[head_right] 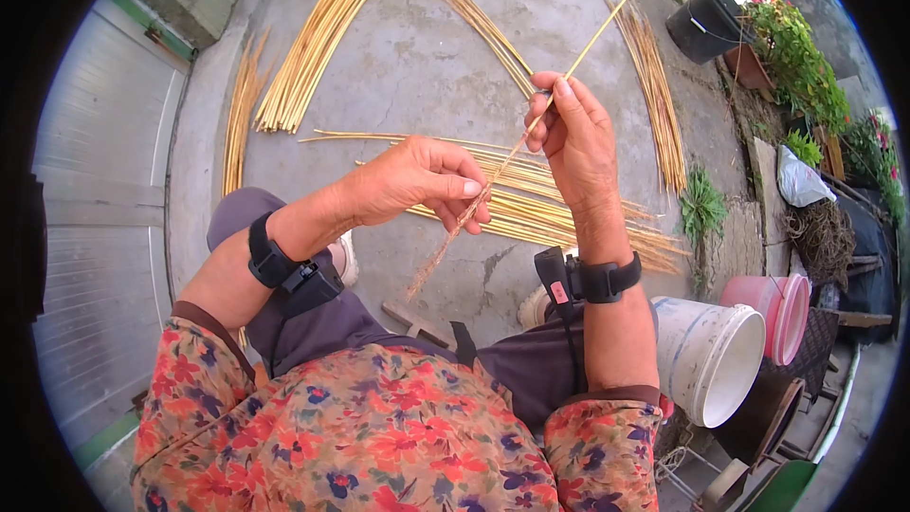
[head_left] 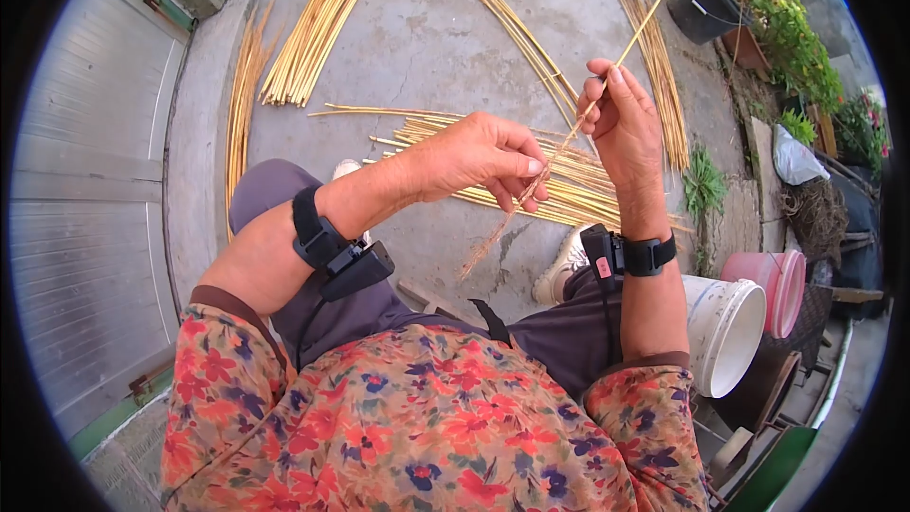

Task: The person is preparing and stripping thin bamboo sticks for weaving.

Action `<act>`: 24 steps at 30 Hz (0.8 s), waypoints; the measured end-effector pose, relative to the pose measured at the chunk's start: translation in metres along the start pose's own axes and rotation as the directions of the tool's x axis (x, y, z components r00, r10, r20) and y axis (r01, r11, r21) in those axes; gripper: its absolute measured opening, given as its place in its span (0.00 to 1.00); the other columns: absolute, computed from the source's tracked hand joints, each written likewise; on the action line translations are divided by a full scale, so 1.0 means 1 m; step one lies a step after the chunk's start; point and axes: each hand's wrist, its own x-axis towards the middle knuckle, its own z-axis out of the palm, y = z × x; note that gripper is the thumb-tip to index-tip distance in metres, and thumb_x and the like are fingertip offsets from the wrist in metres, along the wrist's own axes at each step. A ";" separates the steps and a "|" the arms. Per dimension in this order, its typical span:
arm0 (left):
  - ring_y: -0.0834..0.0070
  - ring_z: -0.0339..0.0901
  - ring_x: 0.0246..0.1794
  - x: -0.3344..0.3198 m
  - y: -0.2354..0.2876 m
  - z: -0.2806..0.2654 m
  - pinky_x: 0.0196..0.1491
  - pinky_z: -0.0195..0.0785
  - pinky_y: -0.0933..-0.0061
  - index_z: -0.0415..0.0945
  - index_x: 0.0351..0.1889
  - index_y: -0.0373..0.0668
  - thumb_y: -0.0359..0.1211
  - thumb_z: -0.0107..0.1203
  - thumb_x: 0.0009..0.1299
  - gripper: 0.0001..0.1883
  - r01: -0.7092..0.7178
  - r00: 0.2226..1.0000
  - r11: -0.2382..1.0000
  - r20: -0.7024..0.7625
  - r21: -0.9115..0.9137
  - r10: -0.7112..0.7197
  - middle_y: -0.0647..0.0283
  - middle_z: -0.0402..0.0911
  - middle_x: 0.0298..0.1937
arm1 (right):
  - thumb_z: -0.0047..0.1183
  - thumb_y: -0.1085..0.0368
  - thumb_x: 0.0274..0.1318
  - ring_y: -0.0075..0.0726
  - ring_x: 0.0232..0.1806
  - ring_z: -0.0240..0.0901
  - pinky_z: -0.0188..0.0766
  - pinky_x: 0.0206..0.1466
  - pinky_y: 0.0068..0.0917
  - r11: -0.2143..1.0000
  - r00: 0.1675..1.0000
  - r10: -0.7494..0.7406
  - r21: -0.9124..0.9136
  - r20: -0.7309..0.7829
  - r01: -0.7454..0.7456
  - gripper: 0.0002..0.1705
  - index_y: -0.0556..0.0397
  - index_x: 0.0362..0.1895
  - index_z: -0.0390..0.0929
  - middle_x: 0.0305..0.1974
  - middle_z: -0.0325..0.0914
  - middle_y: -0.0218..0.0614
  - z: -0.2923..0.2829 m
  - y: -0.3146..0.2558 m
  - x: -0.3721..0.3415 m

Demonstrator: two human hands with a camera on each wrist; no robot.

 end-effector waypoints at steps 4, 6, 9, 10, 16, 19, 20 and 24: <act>0.78 0.76 0.31 0.002 -0.002 -0.003 0.32 0.70 0.80 0.73 0.35 0.36 0.32 0.47 0.68 0.09 -0.057 0.998 0.988 -0.010 0.147 0.059 0.63 0.78 0.30 | 0.38 0.61 0.64 0.19 0.22 0.65 0.65 0.24 0.17 1.000 1.000 0.015 -0.011 -0.005 -0.015 0.15 0.61 0.44 0.69 0.25 0.71 0.30 -0.001 0.000 0.000; 0.79 0.75 0.30 0.003 -0.004 -0.004 0.33 0.70 0.79 0.73 0.35 0.36 0.32 0.47 0.68 0.08 -0.110 0.993 0.956 0.001 0.270 0.114 0.63 0.78 0.29 | 0.38 0.61 0.64 0.19 0.22 0.65 0.65 0.24 0.17 0.999 1.000 0.009 -0.039 -0.011 -0.009 0.15 0.61 0.44 0.70 0.25 0.71 0.30 -0.001 0.000 -0.001; 0.81 0.74 0.29 0.004 -0.007 -0.004 0.32 0.71 0.79 0.73 0.35 0.35 0.30 0.46 0.67 0.08 -0.166 0.981 0.875 -0.013 0.455 0.193 0.64 0.77 0.28 | 0.38 0.61 0.64 0.19 0.21 0.65 0.65 0.24 0.16 0.996 1.000 -0.004 -0.086 -0.020 0.003 0.15 0.60 0.43 0.70 0.25 0.71 0.29 0.000 0.000 -0.003; 0.81 0.75 0.29 0.005 -0.009 -0.005 0.32 0.71 0.80 0.73 0.35 0.35 0.30 0.46 0.67 0.08 -0.135 0.987 0.922 -0.031 0.364 0.156 0.64 0.77 0.28 | 0.38 0.61 0.64 0.19 0.21 0.65 0.65 0.24 0.16 0.996 1.000 -0.004 -0.086 -0.018 0.002 0.15 0.60 0.43 0.70 0.25 0.71 0.29 0.001 0.000 -0.002; 0.79 0.76 0.30 0.004 -0.006 -0.003 0.31 0.71 0.81 0.73 0.34 0.35 0.29 0.45 0.66 0.07 -0.053 0.995 0.987 -0.070 0.153 0.064 0.63 0.77 0.28 | 0.38 0.61 0.64 0.18 0.21 0.65 0.64 0.24 0.16 0.995 0.998 -0.036 -0.090 -0.052 0.032 0.15 0.60 0.43 0.71 0.25 0.71 0.28 0.001 0.000 -0.004; 0.79 0.76 0.30 0.005 -0.006 -0.005 0.31 0.71 0.80 0.72 0.33 0.35 0.29 0.45 0.65 0.07 -0.027 0.994 0.987 -0.098 0.161 0.043 0.63 0.77 0.28 | 0.38 0.61 0.64 0.18 0.22 0.64 0.64 0.24 0.16 0.995 0.997 -0.047 -0.090 -0.055 0.042 0.15 0.60 0.43 0.71 0.25 0.71 0.29 0.002 0.000 -0.005; 0.78 0.77 0.29 0.006 -0.006 -0.006 0.30 0.72 0.80 0.72 0.33 0.35 0.29 0.45 0.64 0.07 -0.010 0.993 0.985 -0.114 0.171 0.030 0.62 0.77 0.28 | 0.38 0.61 0.64 0.18 0.22 0.64 0.64 0.24 0.16 0.995 0.996 -0.061 -0.086 -0.064 0.056 0.15 0.60 0.43 0.71 0.26 0.71 0.29 0.002 0.001 -0.006; 0.77 0.78 0.29 0.009 -0.007 -0.006 0.30 0.73 0.79 0.72 0.32 0.34 0.28 0.45 0.63 0.07 0.009 0.985 0.988 -0.170 0.157 0.018 0.61 0.77 0.28 | 0.37 0.61 0.64 0.19 0.22 0.64 0.64 0.25 0.15 0.984 0.986 -0.124 -0.139 -0.111 0.108 0.15 0.59 0.42 0.71 0.26 0.70 0.29 0.006 0.002 -0.009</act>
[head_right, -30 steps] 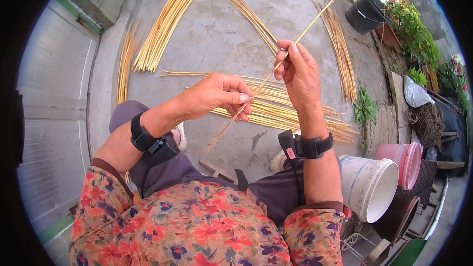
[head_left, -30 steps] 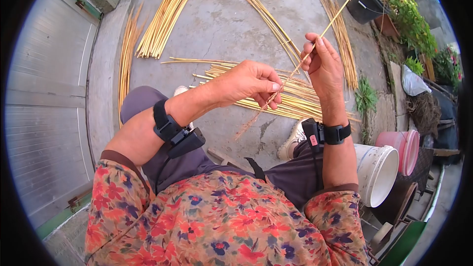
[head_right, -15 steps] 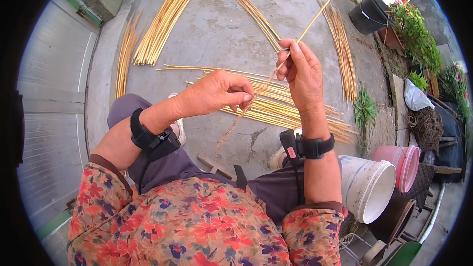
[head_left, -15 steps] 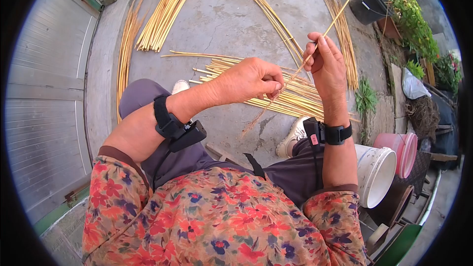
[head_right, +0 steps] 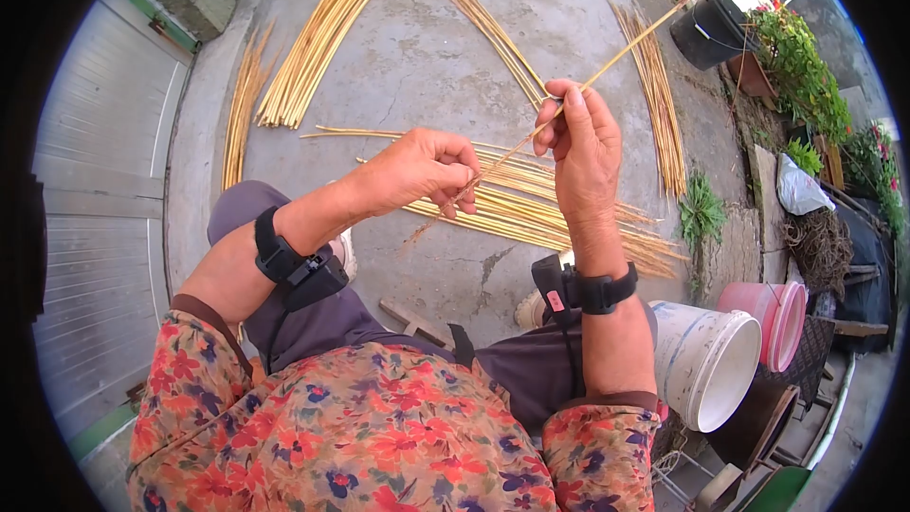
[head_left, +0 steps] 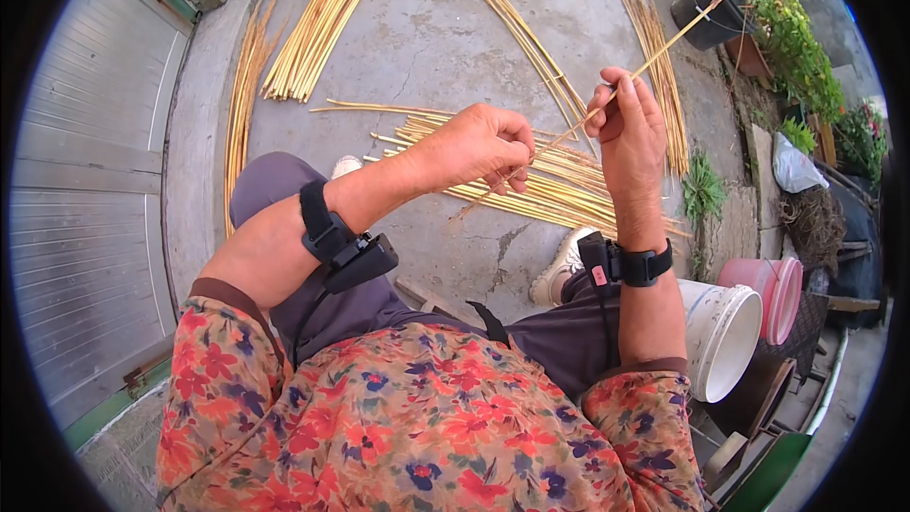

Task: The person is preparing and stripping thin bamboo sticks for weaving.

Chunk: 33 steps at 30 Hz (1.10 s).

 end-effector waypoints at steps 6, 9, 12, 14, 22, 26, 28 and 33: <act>0.73 0.79 0.31 0.004 -0.006 -0.004 0.32 0.75 0.76 0.71 0.29 0.35 0.27 0.45 0.62 0.06 0.060 0.997 0.995 -0.038 -0.074 -0.063 0.59 0.77 0.28 | 0.36 0.61 0.65 0.18 0.22 0.61 0.63 0.25 0.16 0.979 0.983 -0.151 0.118 -0.102 0.163 0.14 0.59 0.42 0.70 0.25 0.68 0.28 -0.002 -0.007 -0.002; 0.72 0.79 0.32 0.003 -0.008 -0.006 0.35 0.75 0.76 0.71 0.28 0.34 0.27 0.45 0.62 0.06 0.117 0.992 0.987 -0.021 -0.111 -0.120 0.58 0.77 0.28 | 0.36 0.61 0.65 0.18 0.21 0.60 0.65 0.26 0.19 0.987 0.988 -0.132 0.081 -0.081 0.139 0.15 0.60 0.43 0.69 0.24 0.67 0.28 -0.004 -0.014 -0.002; 0.74 0.78 0.32 -0.001 -0.008 -0.005 0.36 0.74 0.76 0.72 0.29 0.35 0.30 0.48 0.63 0.06 0.054 0.998 0.998 0.048 -0.045 -0.052 0.59 0.77 0.29 | 0.37 0.61 0.65 0.18 0.22 0.60 0.67 0.26 0.20 0.995 0.997 -0.073 0.071 -0.027 0.074 0.15 0.60 0.43 0.69 0.24 0.67 0.28 -0.008 -0.012 -0.007; 0.77 0.77 0.32 -0.005 -0.001 -0.008 0.38 0.72 0.78 0.73 0.33 0.35 0.33 0.51 0.64 0.09 0.103 0.961 0.984 0.241 0.142 -0.135 0.61 0.78 0.29 | 0.38 0.61 0.64 0.19 0.22 0.61 0.66 0.25 0.20 0.987 0.998 -0.040 0.151 -0.039 0.045 0.14 0.60 0.43 0.69 0.24 0.68 0.29 -0.012 -0.010 -0.003; 0.78 0.76 0.35 -0.005 -0.004 0.003 0.38 0.71 0.79 0.74 0.39 0.35 0.34 0.50 0.67 0.11 -0.081 0.971 0.996 0.224 -0.026 0.085 0.64 0.77 0.35 | 0.40 0.61 0.63 0.20 0.21 0.62 0.67 0.25 0.20 0.978 0.999 0.029 0.208 -0.020 -0.024 0.14 0.61 0.43 0.69 0.25 0.69 0.30 -0.020 -0.002 -0.003; 0.78 0.77 0.33 -0.002 -0.007 0.004 0.36 0.71 0.80 0.74 0.39 0.35 0.32 0.51 0.66 0.10 -0.105 0.982 0.994 0.153 -0.018 0.106 0.64 0.77 0.33 | 0.40 0.61 0.63 0.19 0.21 0.62 0.68 0.24 0.19 0.991 0.998 0.026 0.131 -0.051 -0.019 0.14 0.60 0.42 0.70 0.25 0.69 0.29 -0.016 0.001 -0.002; 0.79 0.76 0.32 -0.001 -0.005 0.003 0.35 0.71 0.80 0.74 0.39 0.35 0.32 0.52 0.66 0.10 -0.080 0.984 0.997 0.160 -0.017 0.082 0.65 0.77 0.32 | 0.40 0.61 0.63 0.19 0.20 0.62 0.68 0.24 0.18 0.994 0.998 0.024 0.109 -0.058 -0.017 0.14 0.60 0.42 0.70 0.25 0.69 0.28 -0.015 0.002 -0.002; 0.81 0.76 0.30 0.000 -0.006 0.005 0.34 0.71 0.81 0.75 0.37 0.36 0.32 0.53 0.65 0.09 -0.056 0.988 0.998 0.140 -0.017 0.057 0.65 0.77 0.30 | 0.41 0.61 0.63 0.17 0.21 0.62 0.68 0.23 0.17 1.000 0.997 -0.001 0.018 -0.074 0.002 0.13 0.59 0.41 0.71 0.24 0.70 0.27 -0.010 0.001 -0.003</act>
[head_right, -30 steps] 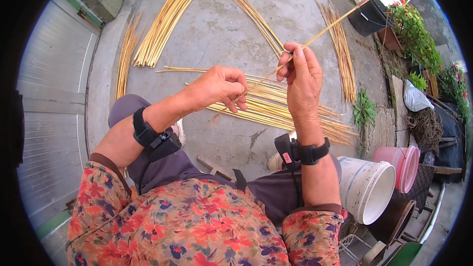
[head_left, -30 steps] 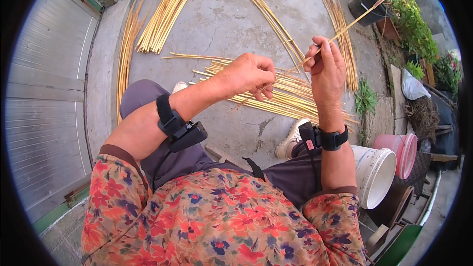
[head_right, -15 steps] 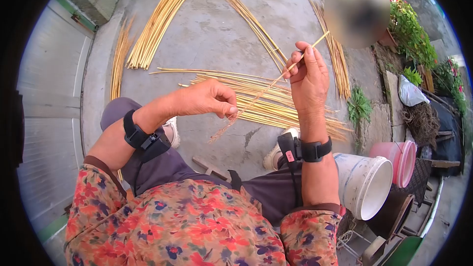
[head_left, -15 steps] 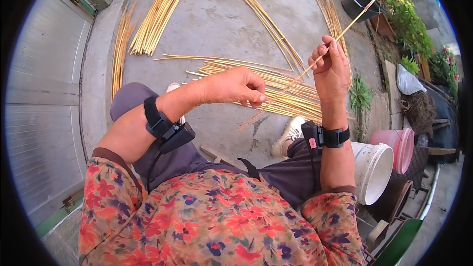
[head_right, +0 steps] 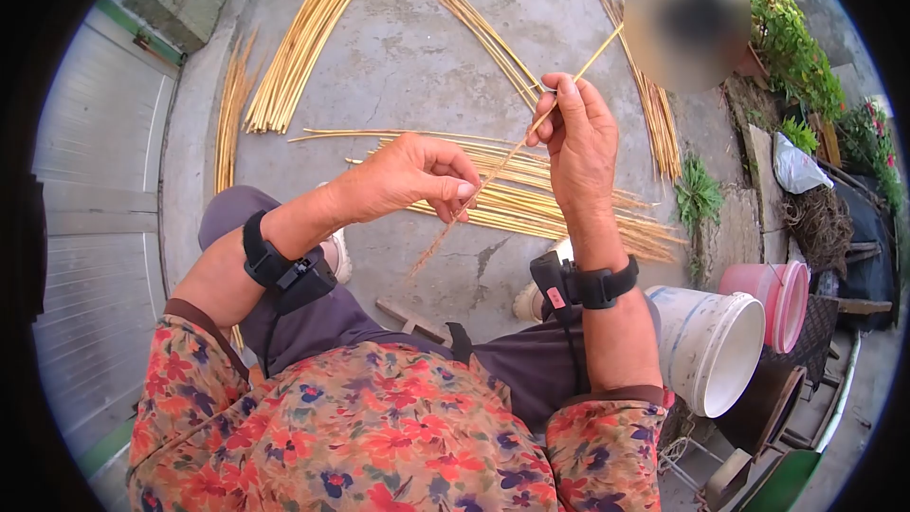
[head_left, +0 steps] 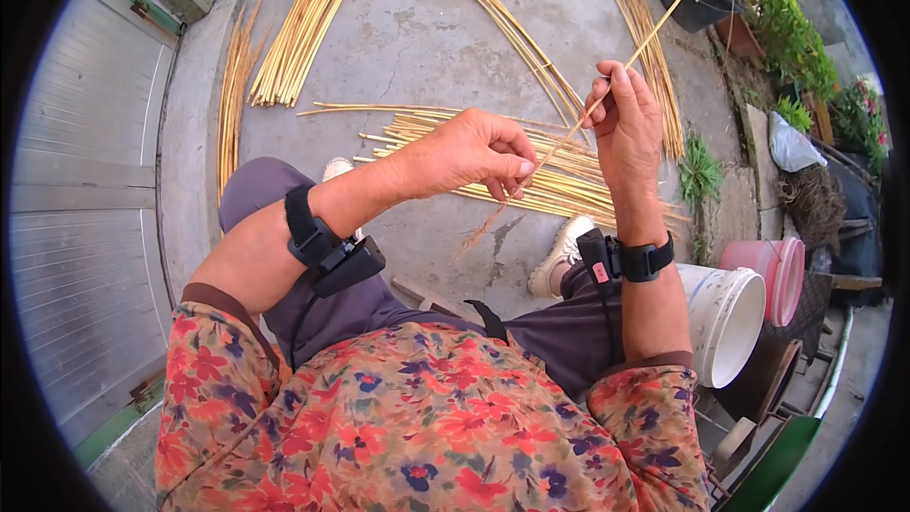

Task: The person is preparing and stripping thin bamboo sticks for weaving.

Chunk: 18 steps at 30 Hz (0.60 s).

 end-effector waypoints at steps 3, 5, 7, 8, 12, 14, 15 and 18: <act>0.81 0.76 0.29 0.000 0.002 0.000 0.34 0.71 0.81 0.75 0.35 0.36 0.32 0.53 0.65 0.08 0.012 1.000 1.000 -0.005 0.021 -0.011 0.65 0.77 0.29 | 0.42 0.61 0.63 0.16 0.20 0.62 0.68 0.23 0.17 1.000 1.000 0.001 -0.020 0.006 -0.001 0.13 0.59 0.40 0.72 0.24 0.70 0.27 0.001 0.000 -0.001; 0.81 0.76 0.29 0.000 0.002 0.000 0.34 0.71 0.82 0.75 0.35 0.36 0.32 0.53 0.64 0.08 0.019 1.000 0.999 -0.004 0.030 -0.019 0.65 0.77 0.29 | 0.42 0.62 0.63 0.16 0.20 0.62 0.68 0.23 0.17 0.999 1.000 -0.005 -0.035 0.005 0.005 0.13 0.58 0.40 0.72 0.24 0.70 0.27 0.002 0.000 -0.001; 0.81 0.76 0.29 0.001 0.000 0.000 0.33 0.71 0.82 0.75 0.34 0.36 0.30 0.52 0.65 0.07 -0.001 1.000 0.999 0.006 0.055 0.000 0.65 0.77 0.29 | 0.42 0.62 0.63 0.16 0.20 0.62 0.68 0.23 0.17 0.999 1.000 -0.010 -0.049 0.005 0.011 0.13 0.58 0.40 0.72 0.25 0.70 0.27 0.002 0.001 -0.001; 0.81 0.76 0.29 0.002 -0.001 0.000 0.33 0.71 0.82 0.75 0.34 0.36 0.30 0.52 0.65 0.07 0.000 1.000 0.998 0.005 0.055 0.000 0.65 0.77 0.29 | 0.42 0.61 0.63 0.16 0.20 0.62 0.68 0.23 0.17 0.998 1.000 -0.013 -0.054 0.008 0.013 0.13 0.58 0.40 0.72 0.25 0.70 0.27 0.002 0.001 -0.001; 0.81 0.76 0.29 0.003 -0.003 0.000 0.33 0.71 0.81 0.74 0.33 0.36 0.29 0.49 0.64 0.06 -0.001 1.000 0.998 0.012 0.060 0.001 0.65 0.77 0.28 | 0.41 0.61 0.63 0.16 0.20 0.62 0.69 0.23 0.16 0.997 1.000 -0.023 -0.071 0.014 0.024 0.13 0.58 0.40 0.72 0.25 0.70 0.28 0.004 0.001 -0.002; 0.80 0.76 0.29 0.004 -0.004 -0.001 0.33 0.71 0.81 0.73 0.34 0.36 0.28 0.48 0.64 0.06 -0.003 1.000 0.998 0.013 0.061 0.003 0.65 0.77 0.28 | 0.41 0.61 0.63 0.16 0.20 0.62 0.69 0.23 0.17 0.997 0.999 -0.035 -0.076 0.002 0.035 0.13 0.58 0.40 0.72 0.25 0.70 0.28 0.005 0.000 -0.003; 0.79 0.77 0.29 0.004 -0.005 -0.003 0.32 0.72 0.81 0.73 0.34 0.36 0.28 0.48 0.64 0.06 0.019 1.000 0.999 -0.005 0.041 -0.019 0.64 0.76 0.29 | 0.41 0.61 0.63 0.16 0.20 0.62 0.69 0.23 0.17 0.996 0.999 -0.046 -0.080 -0.010 0.045 0.13 0.58 0.40 0.72 0.25 0.70 0.28 0.005 0.000 -0.003; 0.76 0.78 0.30 0.004 -0.005 -0.002 0.32 0.73 0.80 0.72 0.35 0.35 0.27 0.46 0.64 0.06 0.040 0.999 0.999 -0.010 0.010 -0.040 0.64 0.76 0.31 | 0.41 0.61 0.63 0.16 0.20 0.62 0.69 0.23 0.17 0.995 0.997 -0.070 -0.066 -0.015 0.069 0.13 0.59 0.40 0.72 0.25 0.70 0.28 0.000 -0.004 0.000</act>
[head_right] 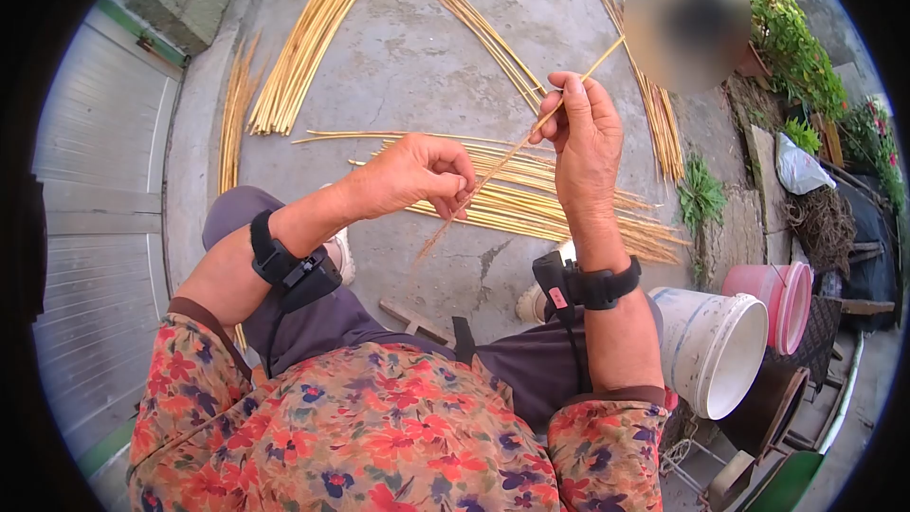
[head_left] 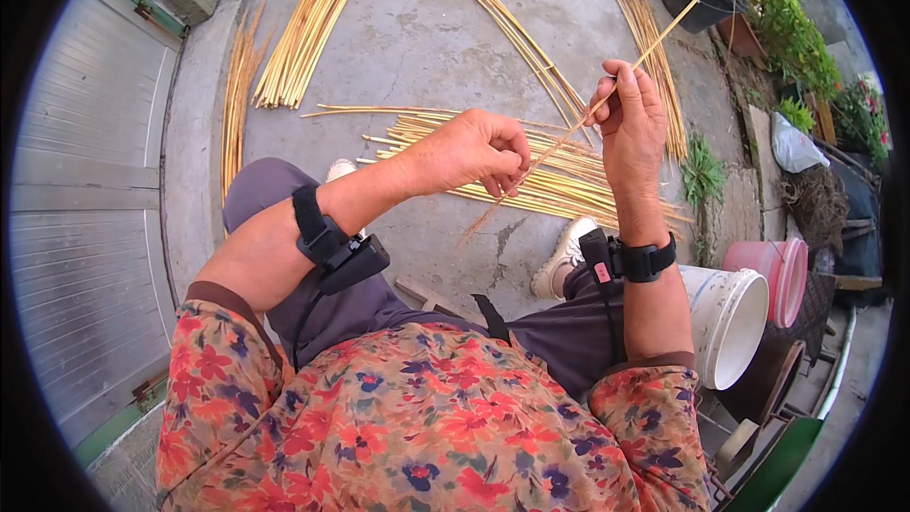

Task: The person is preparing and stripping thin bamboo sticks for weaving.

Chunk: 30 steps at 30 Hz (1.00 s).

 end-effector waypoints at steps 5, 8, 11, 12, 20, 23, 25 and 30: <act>0.72 0.80 0.34 -0.002 0.004 0.003 0.34 0.74 0.79 0.72 0.36 0.34 0.27 0.46 0.63 0.07 0.022 1.000 0.994 -0.018 -0.103 -0.024 0.62 0.76 0.33 | 0.41 0.61 0.63 0.16 0.21 0.62 0.69 0.23 0.17 1.000 1.000 0.008 0.016 0.023 -0.008 0.14 0.59 0.40 0.72 0.24 0.70 0.28 0.002 -0.001 -0.002; 0.72 0.80 0.35 -0.003 0.005 0.003 0.36 0.74 0.78 0.72 0.37 0.33 0.27 0.46 0.64 0.08 0.008 1.000 0.999 0.001 -0.052 -0.008 0.62 0.76 0.33 | 0.41 0.61 0.63 0.16 0.21 0.62 0.69 0.23 0.17 1.000 1.000 0.008 0.008 0.009 -0.008 0.14 0.59 0.41 0.72 0.24 0.70 0.28 -0.001 -0.001 -0.002; 0.72 0.80 0.35 -0.003 0.002 0.004 0.36 0.74 0.78 0.73 0.38 0.33 0.29 0.47 0.65 0.08 -0.005 1.000 1.000 0.010 -0.002 0.005 0.62 0.76 0.34 | 0.41 0.61 0.63 0.16 0.20 0.62 0.69 0.23 0.17 1.000 1.000 0.007 -0.004 0.001 -0.007 0.14 0.59 0.40 0.72 0.24 0.70 0.28 -0.002 0.000 -0.002; 0.72 0.80 0.35 -0.002 0.001 0.003 0.36 0.74 0.78 0.73 0.38 0.33 0.30 0.48 0.66 0.09 -0.005 1.000 1.000 0.011 -0.005 0.005 0.62 0.77 0.34 | 0.41 0.61 0.63 0.16 0.20 0.62 0.69 0.23 0.17 1.000 1.000 0.008 -0.014 -0.001 -0.008 0.14 0.59 0.40 0.72 0.24 0.70 0.28 -0.002 0.000 -0.002; 0.75 0.79 0.33 -0.001 0.001 0.002 0.34 0.73 0.80 0.74 0.37 0.34 0.32 0.49 0.67 0.09 -0.028 1.000 1.000 0.006 0.010 0.028 0.62 0.78 0.32 | 0.41 0.61 0.63 0.16 0.20 0.62 0.69 0.23 0.17 1.000 1.000 0.022 -0.019 0.007 -0.021 0.14 0.59 0.40 0.72 0.25 0.70 0.28 0.003 0.002 -0.001; 0.76 0.78 0.31 -0.001 0.001 0.002 0.34 0.73 0.80 0.74 0.36 0.35 0.31 0.49 0.67 0.08 -0.026 0.999 1.000 0.030 0.003 0.026 0.62 0.78 0.31 | 0.41 0.61 0.63 0.16 0.20 0.62 0.69 0.23 0.17 0.999 1.000 0.020 -0.028 0.013 -0.020 0.14 0.59 0.40 0.72 0.24 0.70 0.28 0.004 0.003 -0.001; 0.76 0.79 0.32 -0.002 0.002 0.002 0.34 0.73 0.80 0.74 0.35 0.35 0.32 0.49 0.67 0.08 -0.026 0.999 1.000 0.022 -0.001 0.026 0.63 0.78 0.30 | 0.41 0.60 0.63 0.16 0.20 0.62 0.69 0.23 0.17 0.999 1.000 0.021 -0.031 0.017 -0.020 0.14 0.59 0.40 0.72 0.24 0.70 0.28 0.004 0.004 -0.001; 0.76 0.79 0.32 -0.003 0.003 0.002 0.34 0.73 0.80 0.74 0.35 0.35 0.32 0.50 0.67 0.08 -0.030 1.000 1.000 0.001 0.004 0.030 0.63 0.78 0.30 | 0.41 0.60 0.63 0.15 0.20 0.63 0.70 0.23 0.16 0.999 1.000 0.012 -0.047 0.013 -0.011 0.14 0.58 0.40 0.72 0.24 0.70 0.28 0.003 0.004 -0.001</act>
